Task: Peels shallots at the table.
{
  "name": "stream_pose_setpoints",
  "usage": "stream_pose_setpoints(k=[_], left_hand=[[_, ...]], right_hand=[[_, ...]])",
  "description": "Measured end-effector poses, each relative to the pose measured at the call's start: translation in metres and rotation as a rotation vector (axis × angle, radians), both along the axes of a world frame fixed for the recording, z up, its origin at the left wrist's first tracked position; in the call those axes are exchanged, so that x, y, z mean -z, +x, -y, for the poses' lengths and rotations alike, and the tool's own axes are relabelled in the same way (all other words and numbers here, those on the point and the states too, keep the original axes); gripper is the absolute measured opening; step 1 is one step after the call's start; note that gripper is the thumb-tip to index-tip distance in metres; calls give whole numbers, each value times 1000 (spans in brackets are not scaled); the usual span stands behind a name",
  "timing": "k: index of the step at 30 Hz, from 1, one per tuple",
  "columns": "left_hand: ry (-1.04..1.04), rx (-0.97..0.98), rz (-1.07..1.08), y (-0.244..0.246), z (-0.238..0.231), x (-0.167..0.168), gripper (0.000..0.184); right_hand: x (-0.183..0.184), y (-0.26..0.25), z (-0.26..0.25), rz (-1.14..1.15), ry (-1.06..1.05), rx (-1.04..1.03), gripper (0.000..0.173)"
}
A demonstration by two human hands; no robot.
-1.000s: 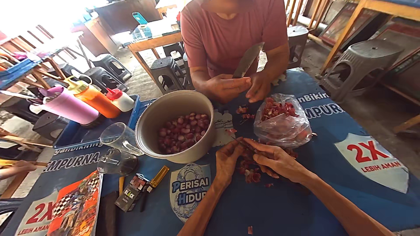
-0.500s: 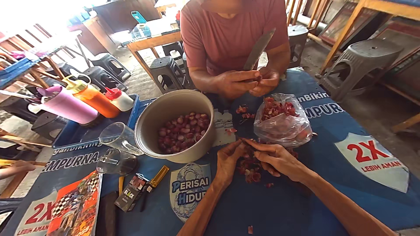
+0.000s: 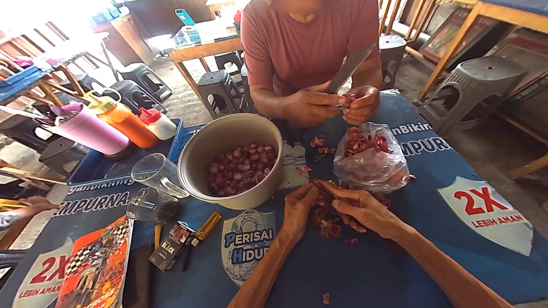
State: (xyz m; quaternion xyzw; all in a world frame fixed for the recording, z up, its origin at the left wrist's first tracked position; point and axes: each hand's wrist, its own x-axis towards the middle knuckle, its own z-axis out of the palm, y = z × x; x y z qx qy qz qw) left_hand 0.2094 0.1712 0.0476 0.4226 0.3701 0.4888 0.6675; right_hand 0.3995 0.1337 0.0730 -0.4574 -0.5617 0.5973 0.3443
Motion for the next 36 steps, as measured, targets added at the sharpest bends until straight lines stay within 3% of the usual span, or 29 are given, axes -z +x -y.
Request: stream_pose_setpoints(k=[10, 16, 36], left_hand=[[-2, 20, -2, 3, 1, -1, 21], [-39, 8, 28, 3, -1, 0, 22], [-55, -12, 14, 5, 1, -1, 19]], right_hand=[[0, -5, 3, 78, 67, 104, 44], [-5, -1, -1, -78, -116, 41, 48], [0, -8, 5, 90, 99, 69, 49]])
